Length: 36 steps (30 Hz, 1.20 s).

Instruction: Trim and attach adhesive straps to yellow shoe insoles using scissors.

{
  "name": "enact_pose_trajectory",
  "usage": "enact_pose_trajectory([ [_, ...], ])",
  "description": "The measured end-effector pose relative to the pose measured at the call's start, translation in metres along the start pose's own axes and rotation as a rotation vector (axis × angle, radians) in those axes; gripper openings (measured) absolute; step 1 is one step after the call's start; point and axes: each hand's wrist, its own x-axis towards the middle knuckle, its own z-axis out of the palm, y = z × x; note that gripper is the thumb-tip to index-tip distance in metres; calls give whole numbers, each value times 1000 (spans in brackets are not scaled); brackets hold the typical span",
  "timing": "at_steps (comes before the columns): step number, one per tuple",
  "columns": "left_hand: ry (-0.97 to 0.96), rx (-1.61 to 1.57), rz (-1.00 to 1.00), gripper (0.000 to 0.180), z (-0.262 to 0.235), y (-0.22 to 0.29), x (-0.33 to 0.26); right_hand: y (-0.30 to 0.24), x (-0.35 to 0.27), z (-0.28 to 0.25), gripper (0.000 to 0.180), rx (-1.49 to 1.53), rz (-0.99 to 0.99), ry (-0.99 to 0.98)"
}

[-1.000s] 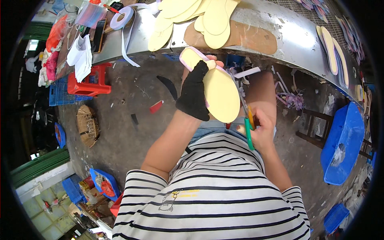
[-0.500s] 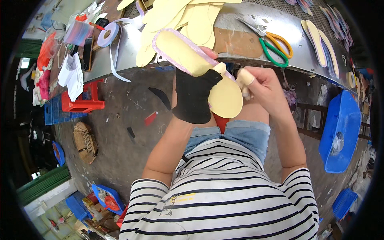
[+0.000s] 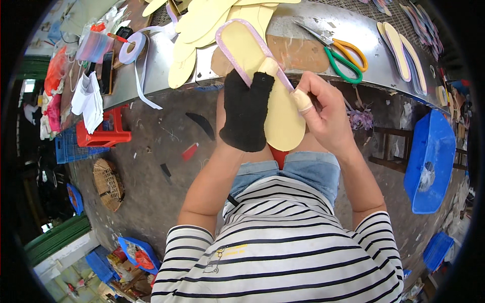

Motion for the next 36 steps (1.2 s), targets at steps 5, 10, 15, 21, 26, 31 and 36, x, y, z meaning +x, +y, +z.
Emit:
enact_pose_trajectory([
  [5, 68, 6, 81, 19, 3, -7, 5, 4, -6, 2, 21, 159, 98, -8],
  [10, 40, 97, 133, 29, 0, -14, -1, 9, -6, -1, 26, 56, 78, 76],
  [15, -184, 460, 47, 28, -2, -13, -8, 9, 16, -21, 20, 366, 81, -11],
  [21, -191, 665, 619, 23, -9, -37, -11, -24, 48, -32, 22, -58, -206, -31],
  [26, -111, 379, 239, 18, 7, 3, 12, -18, 38, -22, 21, 138, -28, 102],
  [31, 0, 262, 347, 16, 12, -7, 17, -16, 25, -7, 19, 226, -56, 33],
  [36, 39, 253, 359, 16, 8, -5, 20, -16, 21, -8, 19, 373, 91, 16],
])
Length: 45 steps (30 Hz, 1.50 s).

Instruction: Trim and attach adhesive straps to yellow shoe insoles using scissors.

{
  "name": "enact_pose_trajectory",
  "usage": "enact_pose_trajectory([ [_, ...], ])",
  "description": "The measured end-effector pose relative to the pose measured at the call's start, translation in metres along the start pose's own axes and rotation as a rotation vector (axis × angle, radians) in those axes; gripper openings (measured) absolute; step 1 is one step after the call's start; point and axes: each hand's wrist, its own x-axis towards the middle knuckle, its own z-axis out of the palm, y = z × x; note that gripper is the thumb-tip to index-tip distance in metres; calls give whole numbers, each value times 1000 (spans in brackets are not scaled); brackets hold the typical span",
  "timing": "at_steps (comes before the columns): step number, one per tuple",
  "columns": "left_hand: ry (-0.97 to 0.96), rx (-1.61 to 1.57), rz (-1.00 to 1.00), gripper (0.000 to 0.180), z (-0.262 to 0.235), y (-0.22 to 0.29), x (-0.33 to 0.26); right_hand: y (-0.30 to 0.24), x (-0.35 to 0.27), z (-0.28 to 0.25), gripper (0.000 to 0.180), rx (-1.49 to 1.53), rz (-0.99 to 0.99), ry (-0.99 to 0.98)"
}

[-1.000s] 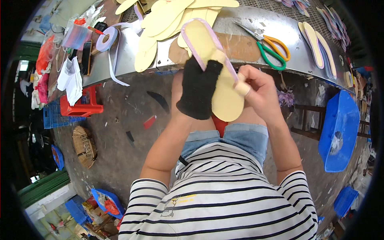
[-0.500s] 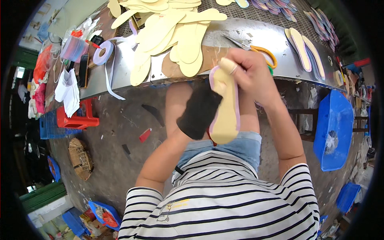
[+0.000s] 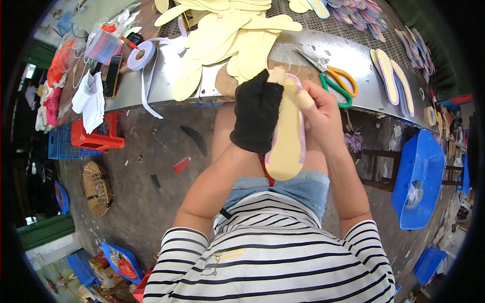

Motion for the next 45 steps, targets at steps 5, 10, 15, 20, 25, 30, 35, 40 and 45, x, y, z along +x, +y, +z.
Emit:
enact_pose_trajectory([
  [5, -82, -34, -11, 11, 4, 3, 7, 15, -6, -1, 19, -309, -189, 15],
  [10, -95, -161, -78, 12, 1, 9, 11, 22, -8, 5, 19, -190, -67, 8],
  [15, 7, -307, -212, 12, 0, 10, 11, 24, -17, 6, 18, -324, -43, 12],
  [20, -132, -607, -221, 31, -11, -10, 13, 32, -28, -2, 17, -168, -3, -2],
  [25, -434, -615, -365, 27, -14, -16, 16, 51, -31, 3, 18, 446, 266, -319],
  [30, -317, -481, -382, 5, -13, 14, 3, 36, -10, -14, 20, 239, 213, -26],
  [35, -311, -289, -337, 6, -15, 7, 5, 10, 8, -15, 15, -37, -164, 35],
  [40, -205, -205, -191, 11, -5, 5, 0, 21, 5, -7, 17, 162, -19, 61],
  [45, -303, -19, -95, 19, -10, -4, 4, 13, 5, -9, 20, 121, 4, 60],
])
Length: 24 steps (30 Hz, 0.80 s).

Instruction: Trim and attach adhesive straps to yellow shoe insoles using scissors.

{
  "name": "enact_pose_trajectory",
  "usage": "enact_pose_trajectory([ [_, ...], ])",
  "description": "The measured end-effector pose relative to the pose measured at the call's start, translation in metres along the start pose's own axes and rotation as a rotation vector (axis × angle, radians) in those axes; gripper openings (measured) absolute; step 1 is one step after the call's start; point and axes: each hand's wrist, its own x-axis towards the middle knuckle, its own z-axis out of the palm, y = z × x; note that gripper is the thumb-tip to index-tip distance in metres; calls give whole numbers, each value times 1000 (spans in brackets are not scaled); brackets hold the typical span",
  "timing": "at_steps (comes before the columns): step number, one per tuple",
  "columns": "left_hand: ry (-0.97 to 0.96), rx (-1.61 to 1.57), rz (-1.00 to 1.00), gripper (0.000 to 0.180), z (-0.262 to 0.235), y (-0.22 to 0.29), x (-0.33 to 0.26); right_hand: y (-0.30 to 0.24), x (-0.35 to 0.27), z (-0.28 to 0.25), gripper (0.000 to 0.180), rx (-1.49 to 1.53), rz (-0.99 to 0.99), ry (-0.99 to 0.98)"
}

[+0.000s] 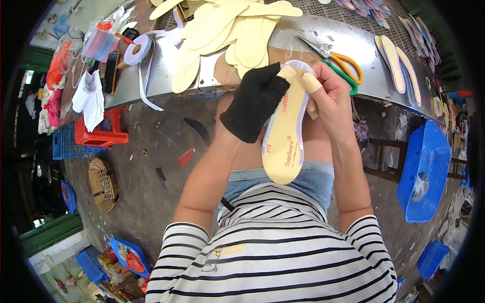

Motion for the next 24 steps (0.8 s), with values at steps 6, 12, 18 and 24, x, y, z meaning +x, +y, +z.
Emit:
enact_pose_trajectory([
  [6, -166, 157, -56, 24, -5, 4, -3, -10, 10, -11, 19, -44, -29, -74],
  [12, -47, 28, -215, 26, -4, -7, -14, -1, 16, -8, 24, -27, 36, 39],
  [18, 175, 1, -65, 22, -12, -9, 3, 15, -23, -12, 27, -44, 200, -239],
  [24, 238, -144, -152, 20, -7, -9, 6, 16, -32, 0, 16, -426, 118, -79],
])
